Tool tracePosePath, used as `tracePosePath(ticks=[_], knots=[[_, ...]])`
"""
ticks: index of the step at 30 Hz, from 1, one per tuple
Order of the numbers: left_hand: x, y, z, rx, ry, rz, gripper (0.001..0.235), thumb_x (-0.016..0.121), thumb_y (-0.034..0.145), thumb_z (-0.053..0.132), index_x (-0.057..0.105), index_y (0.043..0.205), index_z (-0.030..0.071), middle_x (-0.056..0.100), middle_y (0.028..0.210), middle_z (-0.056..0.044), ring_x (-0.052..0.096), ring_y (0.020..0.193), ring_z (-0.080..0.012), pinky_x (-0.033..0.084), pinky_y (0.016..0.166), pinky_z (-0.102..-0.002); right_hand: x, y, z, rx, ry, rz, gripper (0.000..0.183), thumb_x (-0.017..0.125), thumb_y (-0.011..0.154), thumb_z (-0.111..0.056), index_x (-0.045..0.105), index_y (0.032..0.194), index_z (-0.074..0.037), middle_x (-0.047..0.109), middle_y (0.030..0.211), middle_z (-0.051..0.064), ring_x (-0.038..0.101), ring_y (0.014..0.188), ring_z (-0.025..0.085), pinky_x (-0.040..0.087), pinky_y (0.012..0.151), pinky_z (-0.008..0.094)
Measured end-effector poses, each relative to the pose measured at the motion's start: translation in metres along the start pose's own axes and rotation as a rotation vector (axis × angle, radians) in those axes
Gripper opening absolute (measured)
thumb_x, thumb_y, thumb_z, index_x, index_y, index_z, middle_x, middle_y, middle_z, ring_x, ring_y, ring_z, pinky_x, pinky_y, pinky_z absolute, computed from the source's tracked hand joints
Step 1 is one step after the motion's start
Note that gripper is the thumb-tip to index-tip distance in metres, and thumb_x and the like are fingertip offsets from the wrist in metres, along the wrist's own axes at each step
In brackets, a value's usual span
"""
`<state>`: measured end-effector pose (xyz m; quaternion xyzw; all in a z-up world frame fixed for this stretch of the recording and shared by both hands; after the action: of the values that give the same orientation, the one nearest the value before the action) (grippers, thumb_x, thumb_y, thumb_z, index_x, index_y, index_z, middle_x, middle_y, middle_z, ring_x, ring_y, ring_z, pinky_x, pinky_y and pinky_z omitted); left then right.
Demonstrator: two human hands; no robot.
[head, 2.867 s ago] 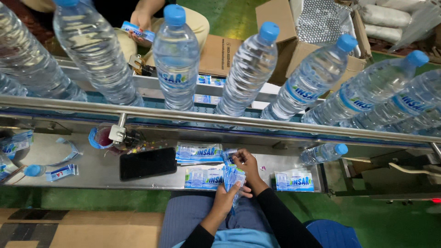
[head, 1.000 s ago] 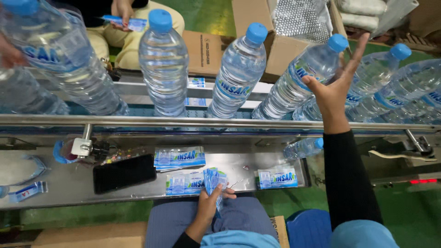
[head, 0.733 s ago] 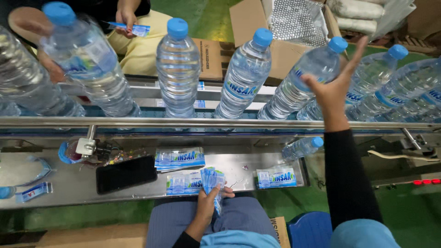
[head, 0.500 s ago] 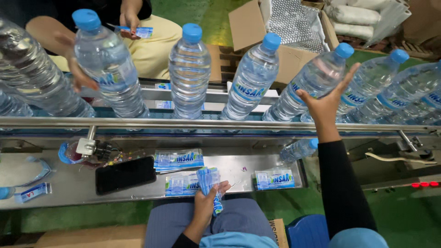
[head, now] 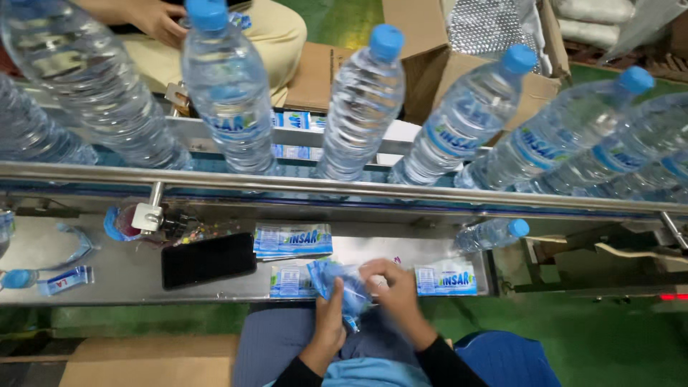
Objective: The person sits at a workstation and applies labels to water bottles moving on a conveyor belt. They pick up a label, place it on a bottle, and smooth it down, repeating the process for multiple bottles.
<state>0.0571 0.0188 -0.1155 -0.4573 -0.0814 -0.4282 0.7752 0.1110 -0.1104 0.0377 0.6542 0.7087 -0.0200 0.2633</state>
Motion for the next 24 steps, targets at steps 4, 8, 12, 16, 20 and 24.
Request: tracePosePath(ticks=[4, 8, 12, 16, 20, 24], knots=[[0.012, -0.003, -0.005, -0.114, -0.127, -0.221, 0.057, 0.069, 0.089, 0.036, 0.063, 0.129, -0.004, 0.073, 0.113, -0.025, 0.071, 0.100, -0.0348, 0.056, 0.093, -0.049, -0.044, 0.046, 0.053, 0.405, 0.419, 0.173, 0.005, 0.071, 0.085, -0.009, 0.072, 0.090, -0.009, 0.075, 0.091, 0.007, 0.067, 0.075, 0.017, 0.055, 0.071, 0.031], [0.027, -0.008, 0.003, -0.140, -0.069, -0.384, 0.064, 0.060, 0.092, 0.042, 0.063, 0.125, -0.013, 0.074, 0.115, -0.034, 0.076, 0.100, -0.0467, 0.061, 0.088, -0.051, -0.140, 0.138, -0.032, 0.246, 1.215, 0.224, 0.012, 0.052, 0.111, -0.019, 0.063, 0.116, -0.020, 0.066, 0.101, -0.007, 0.066, 0.083, -0.001, 0.055, 0.065, 0.008], [0.028, -0.008, 0.003, -0.142, -0.103, -0.356, 0.058, 0.059, 0.096, 0.038, 0.067, 0.121, -0.013, 0.075, 0.108, -0.032, 0.076, 0.095, -0.0459, 0.063, 0.088, -0.050, -0.200, 0.222, -0.200, -0.499, 0.138, 0.325, 0.013, 0.068, 0.103, -0.005, 0.059, 0.109, -0.011, 0.054, 0.099, 0.001, 0.054, 0.092, 0.017, 0.048, 0.089, 0.032], [0.031, -0.013, 0.006, -0.160, -0.107, -0.391, 0.051, 0.054, 0.101, 0.033, 0.067, 0.117, -0.014, 0.076, 0.102, -0.032, 0.077, 0.091, -0.0463, 0.063, 0.082, -0.046, -0.161, 0.267, -0.261, -0.923, -0.688, -0.126, 0.008, 0.076, 0.116, 0.008, 0.073, 0.113, 0.015, 0.075, 0.103, 0.028, 0.071, 0.090, 0.033, 0.054, 0.076, 0.040], [0.035, -0.015, 0.010, -0.165, -0.096, -0.399, 0.054, 0.056, 0.099, 0.038, 0.068, 0.116, -0.012, 0.075, 0.097, -0.029, 0.077, 0.086, -0.0432, 0.062, 0.074, -0.041, -0.137, 0.274, -0.276, -1.079, -0.844, -0.165, 0.030, 0.093, 0.108, 0.007, 0.073, 0.130, 0.010, 0.063, 0.137, 0.030, 0.057, 0.133, 0.049, 0.051, 0.107, 0.063], [0.033, -0.012, 0.007, -0.161, -0.104, -0.407, 0.052, 0.057, 0.099, 0.035, 0.067, 0.116, -0.012, 0.076, 0.097, -0.028, 0.077, 0.081, -0.0407, 0.062, 0.072, -0.041, -0.139, 0.273, -0.237, -0.935, -0.849, 0.022, 0.027, 0.091, 0.108, -0.020, 0.080, 0.116, 0.003, 0.071, 0.128, 0.025, 0.061, 0.119, 0.037, 0.043, 0.102, 0.052]])
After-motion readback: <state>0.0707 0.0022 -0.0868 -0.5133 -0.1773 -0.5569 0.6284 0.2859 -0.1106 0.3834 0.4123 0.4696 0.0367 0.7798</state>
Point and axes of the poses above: each hand's wrist, its own y-axis towards the middle knuckle, its own x-axis out of the palm, z = x × y, the point moved 7 cm from there along y, towards the middle knuckle
